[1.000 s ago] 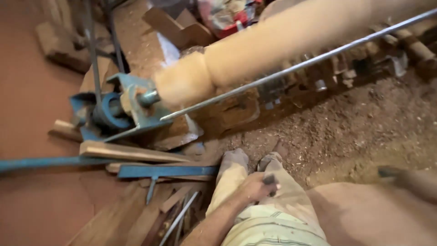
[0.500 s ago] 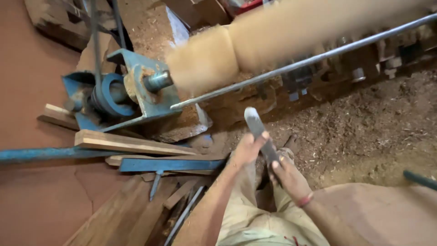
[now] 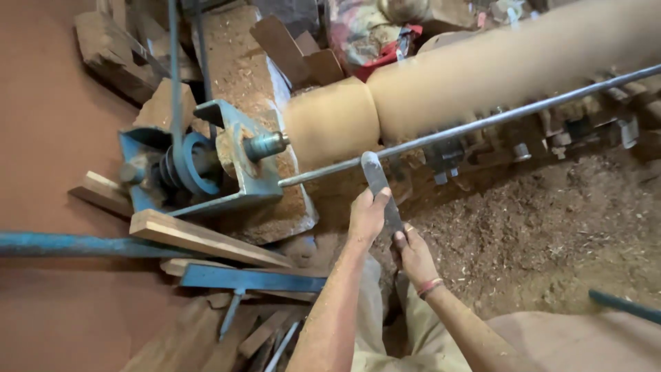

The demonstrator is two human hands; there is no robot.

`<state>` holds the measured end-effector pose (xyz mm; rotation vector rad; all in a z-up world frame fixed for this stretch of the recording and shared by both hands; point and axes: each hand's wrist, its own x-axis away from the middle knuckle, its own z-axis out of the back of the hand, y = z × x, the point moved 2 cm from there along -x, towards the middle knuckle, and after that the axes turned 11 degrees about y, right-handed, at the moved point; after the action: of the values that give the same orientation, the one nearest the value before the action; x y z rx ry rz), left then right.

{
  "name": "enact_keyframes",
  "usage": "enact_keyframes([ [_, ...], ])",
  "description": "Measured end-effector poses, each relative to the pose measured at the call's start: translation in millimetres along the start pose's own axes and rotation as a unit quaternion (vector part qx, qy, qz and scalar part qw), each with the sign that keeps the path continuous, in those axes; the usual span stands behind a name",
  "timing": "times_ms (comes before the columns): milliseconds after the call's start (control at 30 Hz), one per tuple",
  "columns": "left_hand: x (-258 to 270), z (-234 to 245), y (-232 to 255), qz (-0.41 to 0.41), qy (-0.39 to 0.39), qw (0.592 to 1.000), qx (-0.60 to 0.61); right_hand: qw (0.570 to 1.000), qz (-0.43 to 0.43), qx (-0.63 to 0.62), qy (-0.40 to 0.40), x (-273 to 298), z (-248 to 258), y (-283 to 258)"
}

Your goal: Shaping a piece of wood on a belt-driven lathe using a rasp and measuring with calipers.

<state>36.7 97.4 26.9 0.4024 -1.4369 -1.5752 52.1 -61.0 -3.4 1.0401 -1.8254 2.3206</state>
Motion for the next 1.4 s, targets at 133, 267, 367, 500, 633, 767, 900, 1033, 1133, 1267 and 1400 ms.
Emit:
enact_keyframes([
  [133, 4, 8, 3, -0.002, 0.01, 1.0, -0.012, 1.0, 0.002, 0.002, -0.004, -1, -3, 5],
  [267, 2, 12, 6, -0.006, 0.034, 0.996, -0.078, 1.0, -0.011, -0.013, 0.01, 7, -12, -1],
  [367, 4, 16, 20, -0.007, -0.001, 0.994, -0.104, 0.999, 0.026, -0.021, 0.024, 1, -8, 17],
  [500, -1, 14, 21, -0.02, -0.006, 0.992, -0.128, 0.996, 0.074, -0.016, 0.038, 6, -14, 4],
  [633, 3, 13, 28, -0.01, -0.022, 0.989, -0.146, 0.997, -0.028, -0.048, 0.05, 13, -12, -3],
  [767, -3, 7, 17, -0.025, -0.024, 0.99, -0.138, 0.998, 0.012, -0.014, 0.068, -7, -5, 34],
  [900, 4, 12, 22, -0.006, -0.022, 0.992, -0.126, 0.998, 0.028, 0.016, 0.06, 1, -8, 10],
  [1033, 2, 15, 15, -0.015, 0.005, 0.992, -0.123, 0.999, -0.032, -0.023, 0.037, -4, -14, 21],
  [1133, 1, 20, 11, -0.022, 0.01, 0.991, -0.129, 0.999, 0.016, -0.031, 0.026, -10, -19, 35],
  [1267, -1, 22, 5, -0.028, 0.026, 0.989, -0.141, 0.997, 0.067, 0.015, 0.027, -5, -17, 34],
  [1400, 7, 34, 8, -0.01, 0.032, 0.991, -0.133, 0.999, 0.02, 0.028, 0.019, 3, -24, 24],
])
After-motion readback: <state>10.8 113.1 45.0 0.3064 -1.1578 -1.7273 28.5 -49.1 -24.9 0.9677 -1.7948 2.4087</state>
